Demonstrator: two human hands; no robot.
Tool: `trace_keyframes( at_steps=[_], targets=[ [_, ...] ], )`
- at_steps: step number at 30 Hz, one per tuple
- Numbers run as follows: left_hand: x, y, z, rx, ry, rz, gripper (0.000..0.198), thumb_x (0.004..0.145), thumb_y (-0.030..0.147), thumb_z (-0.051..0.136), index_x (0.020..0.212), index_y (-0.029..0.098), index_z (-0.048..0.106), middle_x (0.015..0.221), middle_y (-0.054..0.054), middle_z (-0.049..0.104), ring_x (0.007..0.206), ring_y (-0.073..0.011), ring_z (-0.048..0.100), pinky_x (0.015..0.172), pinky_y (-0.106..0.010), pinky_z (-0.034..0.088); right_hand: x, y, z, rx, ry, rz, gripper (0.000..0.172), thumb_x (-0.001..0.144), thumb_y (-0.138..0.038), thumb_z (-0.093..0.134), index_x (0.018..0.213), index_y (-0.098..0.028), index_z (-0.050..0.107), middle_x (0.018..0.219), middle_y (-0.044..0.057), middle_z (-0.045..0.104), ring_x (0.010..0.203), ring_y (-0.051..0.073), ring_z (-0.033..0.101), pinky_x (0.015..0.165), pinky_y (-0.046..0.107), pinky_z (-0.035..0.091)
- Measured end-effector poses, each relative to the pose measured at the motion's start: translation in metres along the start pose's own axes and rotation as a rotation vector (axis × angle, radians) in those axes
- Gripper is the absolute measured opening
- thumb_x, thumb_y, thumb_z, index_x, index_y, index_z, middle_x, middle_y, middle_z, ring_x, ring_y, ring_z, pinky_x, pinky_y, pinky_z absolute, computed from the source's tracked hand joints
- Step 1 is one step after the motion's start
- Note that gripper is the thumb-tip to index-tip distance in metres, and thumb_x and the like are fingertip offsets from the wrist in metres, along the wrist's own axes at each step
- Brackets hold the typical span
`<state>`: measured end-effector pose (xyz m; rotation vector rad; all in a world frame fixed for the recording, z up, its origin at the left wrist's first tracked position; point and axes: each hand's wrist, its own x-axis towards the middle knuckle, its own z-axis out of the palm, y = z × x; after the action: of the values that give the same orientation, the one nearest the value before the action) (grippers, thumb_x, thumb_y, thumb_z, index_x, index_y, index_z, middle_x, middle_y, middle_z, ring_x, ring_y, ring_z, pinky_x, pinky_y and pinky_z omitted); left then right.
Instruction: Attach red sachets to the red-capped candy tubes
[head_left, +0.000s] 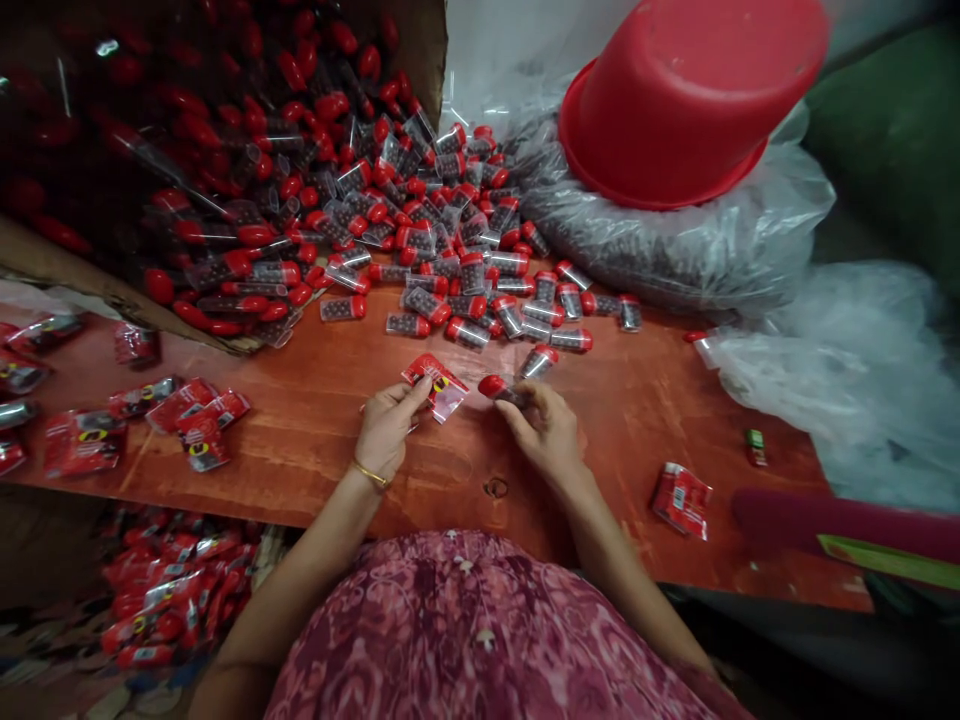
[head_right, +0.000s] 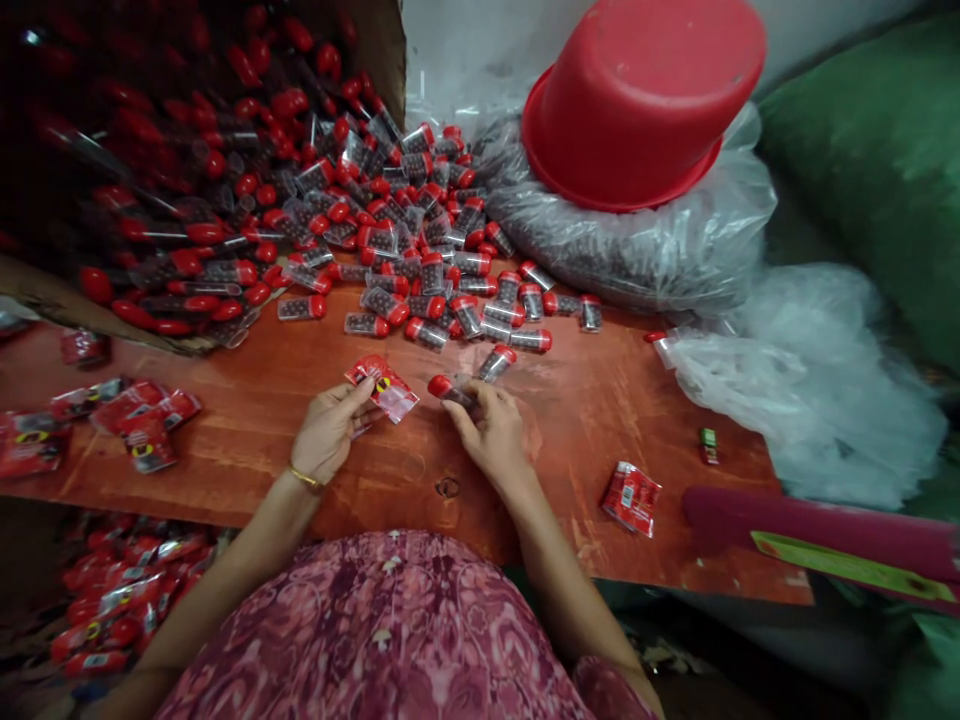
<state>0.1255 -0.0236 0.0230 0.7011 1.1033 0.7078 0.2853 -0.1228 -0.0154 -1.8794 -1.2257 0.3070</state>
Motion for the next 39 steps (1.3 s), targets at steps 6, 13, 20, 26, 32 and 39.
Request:
trace_keyframes(
  at_steps=[6,13,20,26,32,39],
  targets=[
    [-0.002,-0.005,0.003,0.002,-0.076,-0.015,0.040,0.045,0.048,0.079,0.059,0.014,0.063,0.057,0.000,0.065,0.054,-0.0100,0.058,0.054,-0.021,0.045,-0.014,-0.031,-0.011,0.555,-0.213,0.245,0.024,0.073,-0.043,0.062,0.078,-0.020,0.060,0.058,-0.003,0.052,0.045,0.010,0.044,0.044,0.022,0.036],
    [-0.007,-0.004,0.003,0.041,-0.084,-0.023,0.042,0.044,0.050,0.079,0.058,0.014,0.065,0.059,-0.001,0.066,0.055,-0.0101,0.057,0.057,-0.022,0.045,-0.014,-0.042,-0.008,0.559,-0.204,0.266,0.020,0.067,-0.036,0.066,0.071,-0.017,0.061,0.057,-0.003,0.052,0.049,0.008,0.041,0.047,0.021,0.034],
    [-0.007,-0.007,0.001,0.118,-0.122,0.050,0.040,0.050,0.051,0.077,0.061,0.014,0.068,0.060,-0.001,0.066,0.059,-0.0123,0.058,0.062,-0.025,0.047,-0.015,-0.043,-0.003,0.557,-0.152,0.290,0.022,0.068,-0.039,0.065,0.071,-0.018,0.059,0.058,-0.004,0.052,0.050,0.008,0.041,0.048,0.021,0.035],
    [-0.008,-0.010,0.006,0.019,-0.180,0.033,0.036,0.049,0.040,0.080,0.071,0.015,0.069,0.069,-0.002,0.069,0.062,-0.0115,0.060,0.065,-0.025,0.048,-0.020,-0.040,0.010,0.619,-0.141,0.365,0.029,0.072,-0.047,0.061,0.079,-0.019,0.057,0.054,-0.005,0.046,0.043,0.007,0.037,0.040,0.021,0.031],
    [-0.005,-0.021,0.008,-0.019,-0.171,0.090,0.035,0.051,0.030,0.080,0.080,0.015,0.068,0.077,-0.003,0.071,0.067,-0.0112,0.063,0.071,-0.024,0.049,-0.022,-0.040,0.021,0.605,-0.063,0.328,0.026,0.077,-0.045,0.057,0.082,-0.019,0.055,0.055,-0.005,0.046,0.046,0.008,0.040,0.041,0.021,0.032],
    [-0.007,-0.022,0.007,0.024,-0.158,0.104,0.030,0.048,0.025,0.082,0.072,0.014,0.068,0.074,-0.004,0.072,0.069,-0.0143,0.064,0.072,-0.027,0.050,-0.022,-0.037,0.024,0.615,-0.020,0.317,0.024,0.080,-0.043,0.055,0.086,-0.020,0.053,0.055,-0.005,0.046,0.046,0.009,0.041,0.042,0.021,0.032]
  ],
)
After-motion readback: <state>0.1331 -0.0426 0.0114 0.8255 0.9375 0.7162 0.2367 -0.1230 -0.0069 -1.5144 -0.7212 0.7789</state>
